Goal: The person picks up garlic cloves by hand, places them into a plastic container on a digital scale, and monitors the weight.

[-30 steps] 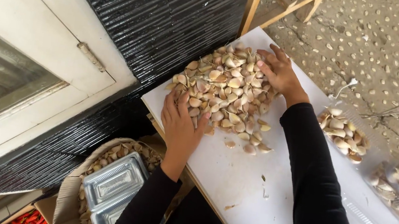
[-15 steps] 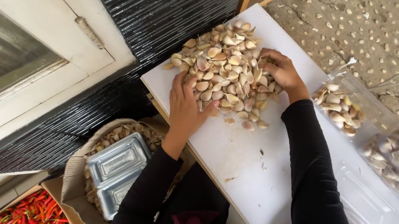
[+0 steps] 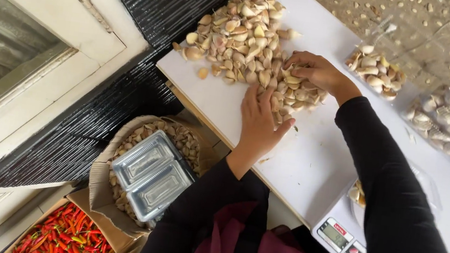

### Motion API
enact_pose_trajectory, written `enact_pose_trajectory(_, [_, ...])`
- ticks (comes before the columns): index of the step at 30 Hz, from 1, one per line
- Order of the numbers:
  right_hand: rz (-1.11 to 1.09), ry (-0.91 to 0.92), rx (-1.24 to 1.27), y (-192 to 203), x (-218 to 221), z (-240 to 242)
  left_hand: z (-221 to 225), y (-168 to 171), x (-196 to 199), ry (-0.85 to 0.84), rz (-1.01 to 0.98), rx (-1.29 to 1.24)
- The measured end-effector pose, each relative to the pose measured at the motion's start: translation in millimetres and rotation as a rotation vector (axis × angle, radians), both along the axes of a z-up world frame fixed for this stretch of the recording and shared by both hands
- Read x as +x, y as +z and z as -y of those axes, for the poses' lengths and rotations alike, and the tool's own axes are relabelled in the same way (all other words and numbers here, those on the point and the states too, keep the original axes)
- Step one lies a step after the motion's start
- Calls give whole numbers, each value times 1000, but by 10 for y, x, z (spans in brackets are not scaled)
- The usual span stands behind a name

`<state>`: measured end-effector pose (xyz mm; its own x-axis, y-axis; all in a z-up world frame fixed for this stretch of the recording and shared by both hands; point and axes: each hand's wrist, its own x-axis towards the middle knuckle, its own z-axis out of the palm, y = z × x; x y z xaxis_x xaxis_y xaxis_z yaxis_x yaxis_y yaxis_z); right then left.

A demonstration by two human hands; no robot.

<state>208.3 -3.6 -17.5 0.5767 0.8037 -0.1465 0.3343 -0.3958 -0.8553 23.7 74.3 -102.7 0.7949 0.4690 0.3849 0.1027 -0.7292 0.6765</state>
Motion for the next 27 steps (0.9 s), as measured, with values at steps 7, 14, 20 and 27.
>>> enact_pose_trajectory(7, [-26, 40, 42, -293, -42, 486, 342, -29, 3, -99, -101, -46])
enact_pose_trajectory(14, [15, 76, -38, -293, -121, 908, 559, 142, -176, -250, -151, -90])
enact_pose_trajectory(20, [190, 164, -25, 95, 44, 761, -215, 293, -291, -96, -58, -28])
enact_pose_trajectory(27, [340, 113, 47, -11, 660, -165, -1520, 43, -36, 357, -81, -12])
